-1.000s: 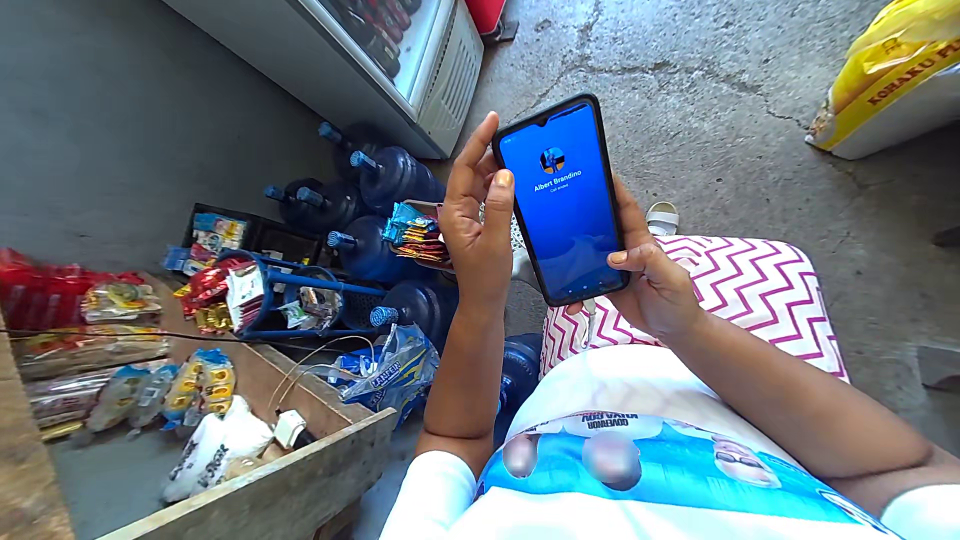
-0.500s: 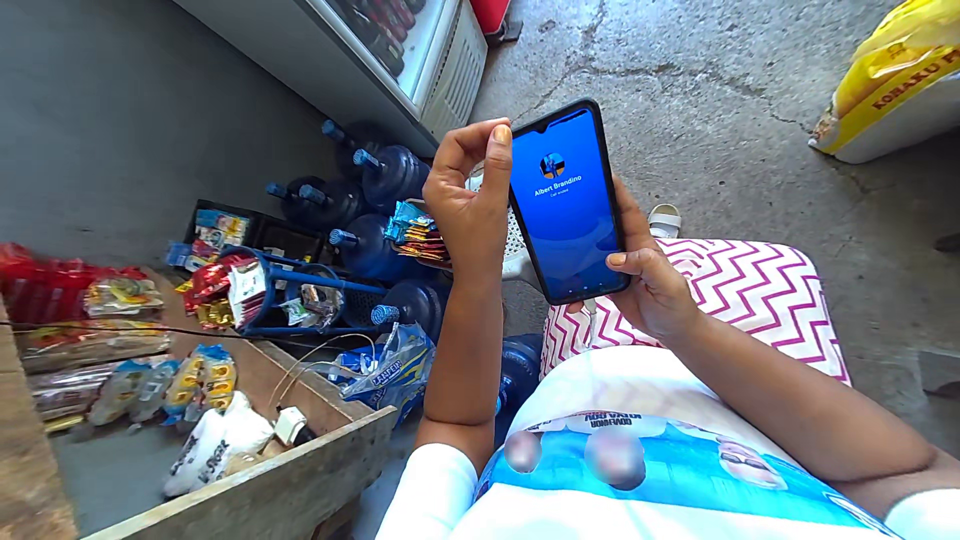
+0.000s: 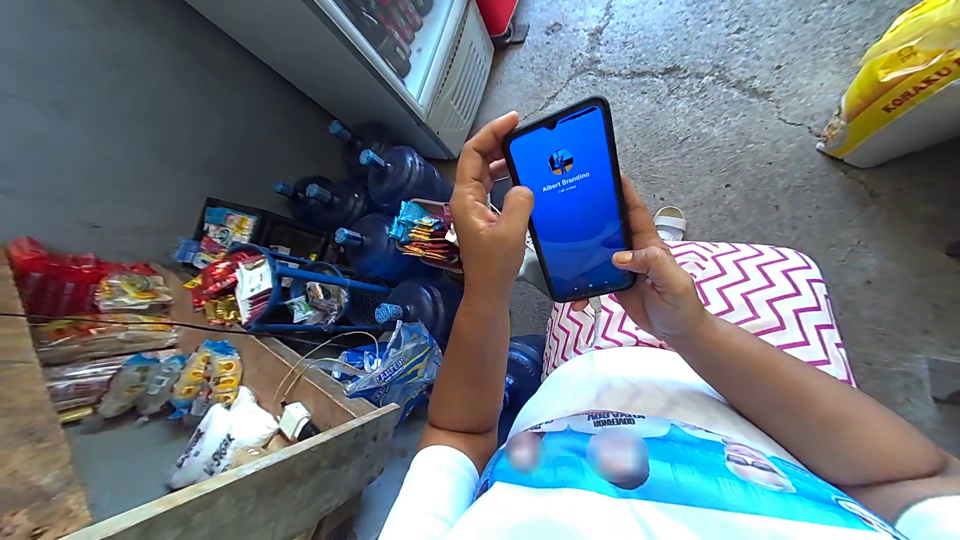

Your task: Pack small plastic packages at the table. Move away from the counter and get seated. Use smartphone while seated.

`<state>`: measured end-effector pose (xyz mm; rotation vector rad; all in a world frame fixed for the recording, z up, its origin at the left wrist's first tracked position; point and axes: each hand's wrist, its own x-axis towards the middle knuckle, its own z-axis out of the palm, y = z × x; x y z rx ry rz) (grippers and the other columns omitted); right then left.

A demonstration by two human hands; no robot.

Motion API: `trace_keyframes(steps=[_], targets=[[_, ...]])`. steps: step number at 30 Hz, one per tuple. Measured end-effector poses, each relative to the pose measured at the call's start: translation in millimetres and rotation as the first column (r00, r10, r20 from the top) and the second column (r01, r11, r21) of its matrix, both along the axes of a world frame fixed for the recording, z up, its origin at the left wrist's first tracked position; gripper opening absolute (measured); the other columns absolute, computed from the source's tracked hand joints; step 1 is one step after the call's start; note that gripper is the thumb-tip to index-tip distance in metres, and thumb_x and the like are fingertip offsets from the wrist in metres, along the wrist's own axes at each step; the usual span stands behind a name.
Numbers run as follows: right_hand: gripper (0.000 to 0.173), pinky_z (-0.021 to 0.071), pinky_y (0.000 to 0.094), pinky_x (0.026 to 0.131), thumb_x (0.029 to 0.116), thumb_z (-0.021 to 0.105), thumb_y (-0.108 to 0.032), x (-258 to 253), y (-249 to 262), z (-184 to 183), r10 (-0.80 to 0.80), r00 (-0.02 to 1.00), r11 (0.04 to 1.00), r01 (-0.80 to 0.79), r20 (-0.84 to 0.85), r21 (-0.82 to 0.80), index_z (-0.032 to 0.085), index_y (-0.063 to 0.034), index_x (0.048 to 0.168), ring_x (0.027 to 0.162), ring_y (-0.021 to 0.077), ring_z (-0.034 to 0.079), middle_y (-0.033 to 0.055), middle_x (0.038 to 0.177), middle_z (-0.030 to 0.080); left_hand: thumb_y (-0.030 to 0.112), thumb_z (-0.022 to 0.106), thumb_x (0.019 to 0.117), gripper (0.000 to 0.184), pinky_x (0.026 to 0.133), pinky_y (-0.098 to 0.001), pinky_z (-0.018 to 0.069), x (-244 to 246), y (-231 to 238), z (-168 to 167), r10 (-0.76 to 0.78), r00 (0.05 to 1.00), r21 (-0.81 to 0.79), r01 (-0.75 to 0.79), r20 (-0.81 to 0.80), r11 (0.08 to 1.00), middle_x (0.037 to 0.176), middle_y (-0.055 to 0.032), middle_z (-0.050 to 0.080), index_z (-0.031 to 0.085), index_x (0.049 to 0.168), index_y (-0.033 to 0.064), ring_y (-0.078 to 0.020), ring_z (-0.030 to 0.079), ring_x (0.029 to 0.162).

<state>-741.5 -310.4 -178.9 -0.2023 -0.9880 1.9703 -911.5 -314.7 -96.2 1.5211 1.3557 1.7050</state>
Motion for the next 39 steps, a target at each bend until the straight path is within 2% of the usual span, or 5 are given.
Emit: trace_keyframes(steps=[5, 9, 11, 29, 39], targets=[[0.070, 0.0643, 0.0311, 0.065, 0.0965, 0.045, -0.012, 0.1, -0.9, 1.5, -0.009, 1.000, 1.000, 0.009, 0.022, -0.007, 0.023, -0.0281, 0.161, 0.115, 0.0163, 0.067, 0.0025, 0.142, 0.054, -0.006, 0.040, 0.0894, 0.048, 0.094, -0.0310, 0.0544, 0.5, 0.4, 0.1, -0.008, 0.999, 0.020, 0.007, 0.045, 1.000, 0.124, -0.0118, 0.061, 0.052, 0.136, -0.0068, -0.0154, 0.063, 0.109], [0.071, 0.0645, 0.0330, 0.062, 0.0975, 0.042, -0.010, -0.2, -0.2, -0.5, 0.009, 1.000, 1.000, -0.009, -0.003, 0.009, 0.020, -0.0280, 0.162, 0.112, 0.0199, 0.069, 0.0054, 0.143, 0.055, -0.003, 0.040, 0.0961, 0.040, 0.095, -0.0311, 0.0546, -0.4, 0.7, -1.1, 0.017, 0.999, 0.045, -0.019, 0.036, 0.999, 0.121, -0.0115, 0.063, 0.054, 0.133, -0.0075, -0.0150, 0.064, 0.108], [0.071, 0.0644, 0.0324, 0.062, 0.0973, 0.042, -0.010, -0.6, 0.1, -0.6, 0.010, 1.000, 1.000, -0.010, -0.010, 0.010, 0.021, -0.0277, 0.162, 0.111, 0.0195, 0.069, 0.0052, 0.142, 0.055, -0.003, 0.043, 0.0962, 0.038, 0.091, -0.0299, 0.0556, 0.4, 1.1, -0.8, 0.039, 0.999, 0.044, -0.040, 0.030, 0.998, 0.120, -0.0109, 0.064, 0.056, 0.132, -0.0069, -0.0145, 0.065, 0.106], [0.070, 0.0642, 0.0313, 0.061, 0.0978, 0.042, -0.010, -1.3, 0.1, -1.8, 0.000, 1.000, 1.000, 0.000, -0.016, 0.021, 0.021, -0.0269, 0.162, 0.112, 0.0180, 0.069, 0.0046, 0.142, 0.055, -0.005, 0.055, 0.0900, 0.044, 0.092, -0.0326, 0.0578, 3.0, 1.9, -3.3, 0.050, 0.998, 0.027, -0.051, 0.034, 0.998, 0.118, -0.0110, 0.063, 0.054, 0.134, -0.0069, -0.0166, 0.065, 0.106], [0.069, 0.0642, 0.0328, 0.060, 0.0983, 0.043, -0.012, -0.7, 0.3, -2.3, 0.014, 1.000, 1.000, -0.014, -0.021, 0.007, 0.022, -0.0276, 0.162, 0.111, 0.0204, 0.069, 0.0066, 0.142, 0.056, 0.002, 0.041, 0.0970, 0.040, 0.096, -0.0313, 0.0544, 0.8, -0.3, -3.8, -0.006, 0.999, 0.051, 0.003, 0.050, 0.999, 0.121, -0.0111, 0.062, 0.052, 0.134, -0.0075, -0.0150, 0.064, 0.108]])
